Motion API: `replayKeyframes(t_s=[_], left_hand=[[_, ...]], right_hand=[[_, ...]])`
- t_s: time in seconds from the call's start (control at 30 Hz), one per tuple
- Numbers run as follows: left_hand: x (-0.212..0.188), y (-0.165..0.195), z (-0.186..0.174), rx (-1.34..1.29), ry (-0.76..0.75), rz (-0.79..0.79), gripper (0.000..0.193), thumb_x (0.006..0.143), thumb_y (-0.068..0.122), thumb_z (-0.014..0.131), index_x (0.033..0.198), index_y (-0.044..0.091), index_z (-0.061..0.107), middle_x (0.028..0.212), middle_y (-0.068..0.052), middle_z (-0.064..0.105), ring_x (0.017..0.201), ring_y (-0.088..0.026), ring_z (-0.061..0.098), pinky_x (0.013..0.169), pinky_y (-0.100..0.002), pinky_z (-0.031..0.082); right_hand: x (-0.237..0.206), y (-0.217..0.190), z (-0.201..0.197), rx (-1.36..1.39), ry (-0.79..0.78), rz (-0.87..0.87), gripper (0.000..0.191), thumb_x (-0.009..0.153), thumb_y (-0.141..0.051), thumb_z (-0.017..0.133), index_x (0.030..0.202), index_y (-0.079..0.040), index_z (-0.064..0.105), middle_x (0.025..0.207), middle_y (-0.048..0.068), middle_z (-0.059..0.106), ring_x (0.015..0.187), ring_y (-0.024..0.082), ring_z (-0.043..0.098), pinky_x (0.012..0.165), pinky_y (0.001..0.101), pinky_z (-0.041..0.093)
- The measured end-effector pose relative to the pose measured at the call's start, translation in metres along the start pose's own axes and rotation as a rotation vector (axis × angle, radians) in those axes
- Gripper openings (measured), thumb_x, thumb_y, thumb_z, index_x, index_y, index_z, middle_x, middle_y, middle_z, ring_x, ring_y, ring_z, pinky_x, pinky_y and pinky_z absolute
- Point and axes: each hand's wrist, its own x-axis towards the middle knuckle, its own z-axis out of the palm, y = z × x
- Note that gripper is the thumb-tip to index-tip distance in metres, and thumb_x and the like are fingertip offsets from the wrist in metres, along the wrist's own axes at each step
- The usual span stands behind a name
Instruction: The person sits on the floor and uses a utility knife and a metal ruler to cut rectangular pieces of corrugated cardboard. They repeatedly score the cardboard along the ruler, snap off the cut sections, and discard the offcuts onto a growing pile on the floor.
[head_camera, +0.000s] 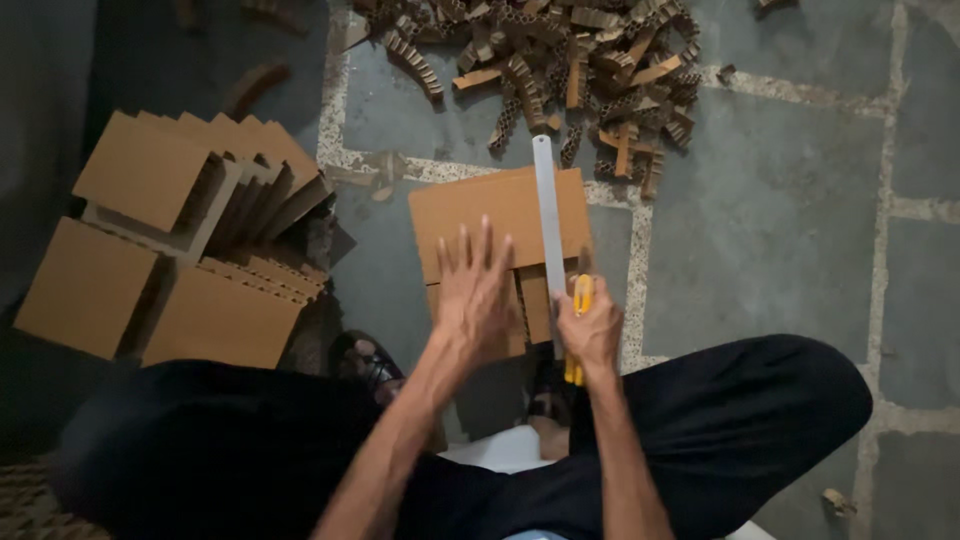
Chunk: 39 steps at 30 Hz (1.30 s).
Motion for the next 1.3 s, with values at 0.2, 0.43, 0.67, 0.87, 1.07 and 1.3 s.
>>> replayKeyframes(t_s=[0.2, 0.43, 0.67, 0.87, 1.07, 1.3], left_hand=[[-0.042, 0.02, -0.003, 0.07, -0.529, -0.1, 0.15, 0.055, 0.05, 0.093, 0.167, 0.013, 0.0, 0.171, -0.019, -0.01, 0.157, -0.044, -0.006, 0.122, -0.067, 0.001], [-0.043, 0.018, 0.032, 0.102, -0.3, -0.082, 0.106, 0.079, 0.024, 0.073, 0.164, 0.002, 0.013, 0.171, -0.022, -0.002, 0.155, -0.048, -0.001, 0.12, -0.065, 0.002], [-0.043, 0.016, 0.034, 0.093, -0.143, -0.075, 0.108, 0.071, 0.022, 0.077, 0.161, 0.004, 0.02, 0.17, -0.019, 0.006, 0.154, -0.047, 0.005, 0.121, -0.065, 0.004], [-0.046, 0.012, 0.009, 0.016, -0.205, -0.058, 0.118, 0.063, 0.024, 0.082, 0.161, 0.004, 0.019, 0.169, -0.017, 0.007, 0.154, -0.046, 0.005, 0.122, -0.065, 0.005], [-0.049, 0.007, -0.004, -0.008, -0.109, 0.001, 0.116, 0.063, 0.027, 0.083, 0.158, 0.001, 0.023, 0.166, -0.02, 0.015, 0.152, -0.047, 0.012, 0.119, -0.07, 0.013], [-0.047, 0.013, 0.007, 0.074, -0.133, -0.004, 0.107, 0.07, 0.027, 0.079, 0.157, -0.002, 0.024, 0.162, -0.025, 0.02, 0.149, -0.05, 0.017, 0.116, -0.074, 0.016]], right_hand=[[0.013, -0.013, -0.013, 0.001, 0.1, -0.238, 0.046, 0.094, -0.023, 0.07, 0.133, 0.001, 0.063, 0.091, 0.022, 0.073, 0.081, 0.036, 0.073, 0.071, 0.0451, 0.058], [0.052, -0.051, 0.018, 0.086, -0.123, -0.276, 0.037, 0.105, -0.025, 0.055, 0.131, -0.005, 0.07, 0.066, 0.014, 0.073, 0.041, 0.019, 0.058, 0.032, 0.0307, 0.041], [0.081, -0.055, 0.038, 0.122, -0.074, -0.453, 0.034, 0.105, -0.027, 0.058, 0.123, -0.002, 0.074, 0.074, 0.012, 0.074, 0.049, 0.009, 0.06, 0.037, 0.0258, 0.046], [0.091, -0.059, 0.042, -0.033, -0.191, -0.371, 0.029, 0.099, -0.017, 0.055, 0.115, -0.004, 0.075, 0.06, 0.008, 0.064, 0.042, 0.015, 0.052, 0.033, 0.0292, 0.041], [0.106, -0.062, 0.042, -0.183, -0.279, -0.319, 0.026, 0.091, -0.009, 0.055, 0.103, -0.001, 0.077, 0.07, 0.015, 0.068, 0.05, 0.021, 0.061, 0.047, 0.0328, 0.052], [0.054, -0.056, 0.009, -0.171, -0.275, -0.409, 0.037, 0.081, -0.006, 0.057, 0.114, 0.001, 0.074, 0.079, 0.03, 0.071, 0.064, 0.038, 0.072, 0.061, 0.0434, 0.061]])
